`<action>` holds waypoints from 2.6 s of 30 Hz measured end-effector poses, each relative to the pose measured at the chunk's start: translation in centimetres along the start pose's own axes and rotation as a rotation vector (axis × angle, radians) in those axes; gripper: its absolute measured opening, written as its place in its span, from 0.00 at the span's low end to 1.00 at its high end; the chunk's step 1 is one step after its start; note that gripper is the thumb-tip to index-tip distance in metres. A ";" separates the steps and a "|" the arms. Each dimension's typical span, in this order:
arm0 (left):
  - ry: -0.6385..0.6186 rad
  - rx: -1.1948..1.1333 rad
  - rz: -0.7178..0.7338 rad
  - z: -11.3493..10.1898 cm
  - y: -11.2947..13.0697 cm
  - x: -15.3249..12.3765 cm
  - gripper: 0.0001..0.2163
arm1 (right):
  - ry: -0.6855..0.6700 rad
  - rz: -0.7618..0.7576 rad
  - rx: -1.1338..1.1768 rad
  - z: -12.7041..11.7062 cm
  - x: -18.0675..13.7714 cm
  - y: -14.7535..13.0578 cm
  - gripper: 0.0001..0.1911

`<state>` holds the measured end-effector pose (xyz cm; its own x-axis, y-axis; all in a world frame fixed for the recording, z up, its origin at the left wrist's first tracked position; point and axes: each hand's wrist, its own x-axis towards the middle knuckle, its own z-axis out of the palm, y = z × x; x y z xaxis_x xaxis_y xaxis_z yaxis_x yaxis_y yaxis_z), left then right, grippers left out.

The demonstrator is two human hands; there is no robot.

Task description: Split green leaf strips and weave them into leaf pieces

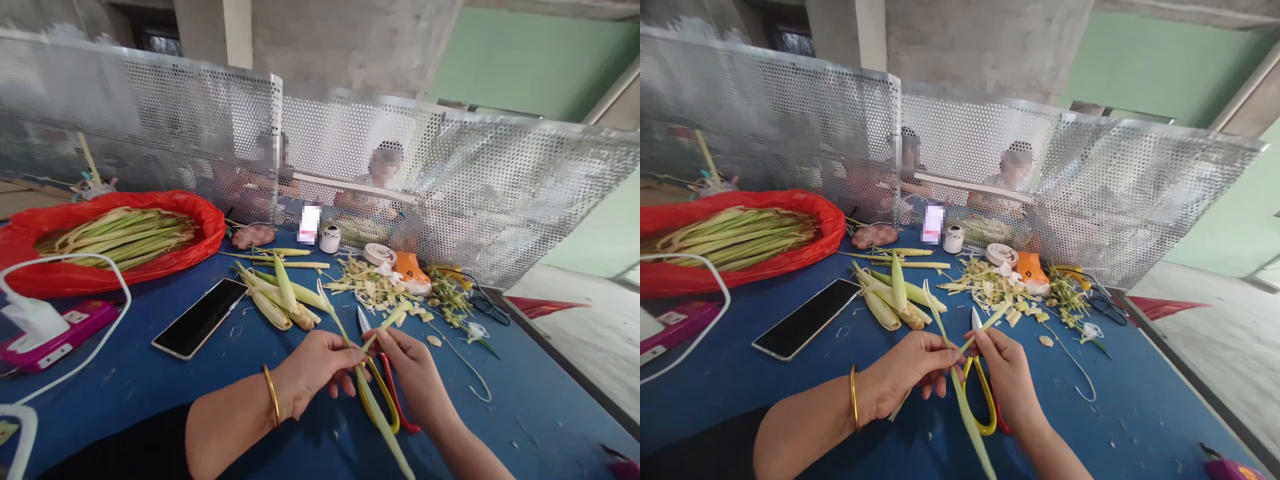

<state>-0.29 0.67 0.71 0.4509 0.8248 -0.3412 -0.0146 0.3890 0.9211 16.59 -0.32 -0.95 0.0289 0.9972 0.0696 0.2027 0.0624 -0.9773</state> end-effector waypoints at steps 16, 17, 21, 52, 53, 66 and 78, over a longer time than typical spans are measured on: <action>0.272 0.019 0.137 -0.6 0.4 0.7 0.09 | -0.067 -0.731 -0.822 1.2 -2.1 -0.2 0.12; 0.240 0.026 0.115 -0.6 0.6 0.5 0.10 | -0.027 -0.750 -0.825 0.9 -2.1 -0.5 0.10; 0.020 0.107 0.072 -0.3 1.1 -0.6 0.13 | 0.210 -0.802 -0.863 -0.3 -1.9 -1.6 0.09; -0.079 -0.110 -0.117 -0.8 1.3 -0.1 0.22 | -0.018 -0.599 -0.855 -2.1 -0.1 -2.1 0.17; -0.090 -0.088 -0.109 -0.9 1.4 -0.1 0.21 | -0.016 -0.664 -0.963 -2.1 0.0 -2.1 0.18; 0.093 -0.305 -0.045 -1.3 2.1 0.0 0.18 | 0.541 -0.450 -0.771 -3.5 1.3 -0.4 0.20; 0.086 -0.352 0.018 -0.7 0.9 0.4 0.10 | 0.033 -0.405 -0.588 -0.7 0.1 -0.5 0.11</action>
<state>-0.78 1.67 1.27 0.3711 0.8587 -0.3534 -0.3354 0.4789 0.8113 17.20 -0.24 -0.32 -0.1327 0.8982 0.4192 0.6977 0.3850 -0.6042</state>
